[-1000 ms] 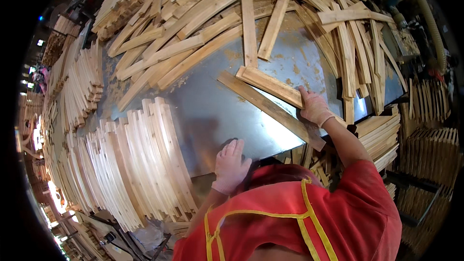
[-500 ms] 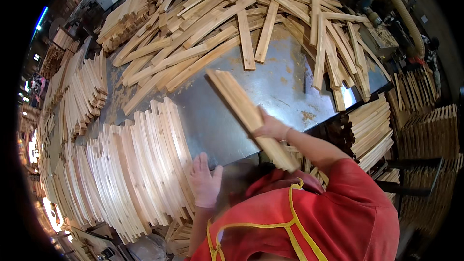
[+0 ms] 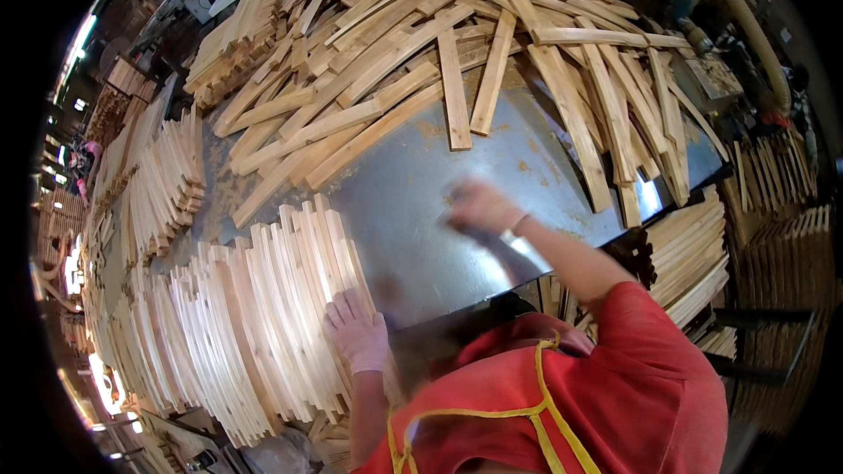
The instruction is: The person sorts and stacks wooden planks on a metal table in a workshop. They pick up planks from a disorganized pile, align them, and place them into a neat stack. The person occasionally gathers larger bundles of planks and moves them to the side.
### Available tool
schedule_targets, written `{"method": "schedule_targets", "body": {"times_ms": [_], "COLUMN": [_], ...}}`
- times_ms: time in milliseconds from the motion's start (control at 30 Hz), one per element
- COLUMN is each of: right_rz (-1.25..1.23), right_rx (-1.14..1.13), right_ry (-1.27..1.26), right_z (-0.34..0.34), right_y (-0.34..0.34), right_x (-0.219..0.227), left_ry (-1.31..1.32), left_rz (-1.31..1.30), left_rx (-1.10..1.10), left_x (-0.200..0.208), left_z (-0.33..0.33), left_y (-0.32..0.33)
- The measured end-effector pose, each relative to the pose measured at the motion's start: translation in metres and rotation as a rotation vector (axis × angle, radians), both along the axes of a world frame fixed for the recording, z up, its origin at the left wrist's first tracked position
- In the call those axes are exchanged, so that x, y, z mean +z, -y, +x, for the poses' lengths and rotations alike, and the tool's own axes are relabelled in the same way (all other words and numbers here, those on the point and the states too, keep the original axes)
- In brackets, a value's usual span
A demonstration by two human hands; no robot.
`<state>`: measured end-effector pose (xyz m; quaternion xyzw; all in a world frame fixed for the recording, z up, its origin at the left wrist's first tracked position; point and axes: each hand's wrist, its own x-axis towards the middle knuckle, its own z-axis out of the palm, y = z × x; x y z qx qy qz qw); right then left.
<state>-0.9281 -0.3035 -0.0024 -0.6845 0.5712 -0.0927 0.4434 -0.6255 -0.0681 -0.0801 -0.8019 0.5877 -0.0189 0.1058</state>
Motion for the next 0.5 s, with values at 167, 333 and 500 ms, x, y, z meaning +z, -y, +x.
{"method": "schedule_targets", "body": {"times_ms": [167,333,500], "right_rz": [-0.576,-0.117,-0.669], "right_rx": [-0.508,-0.510,0.025], "right_ry": [-0.601,-0.166,-0.156], "right_z": [-0.236,-0.167,-0.163], "right_y": [0.096,0.061,0.134], "right_x": [-0.036,-0.007,0.002], "left_ry": [-0.008,-0.252,-0.588], "left_rz": [0.132,-0.061,-0.086], "left_rx": [0.090,-0.157,-0.217], "left_x": [0.042,0.026,0.024], "left_z": [-0.042,-0.121,-0.216], "left_y": [0.062,0.103,0.165]}}
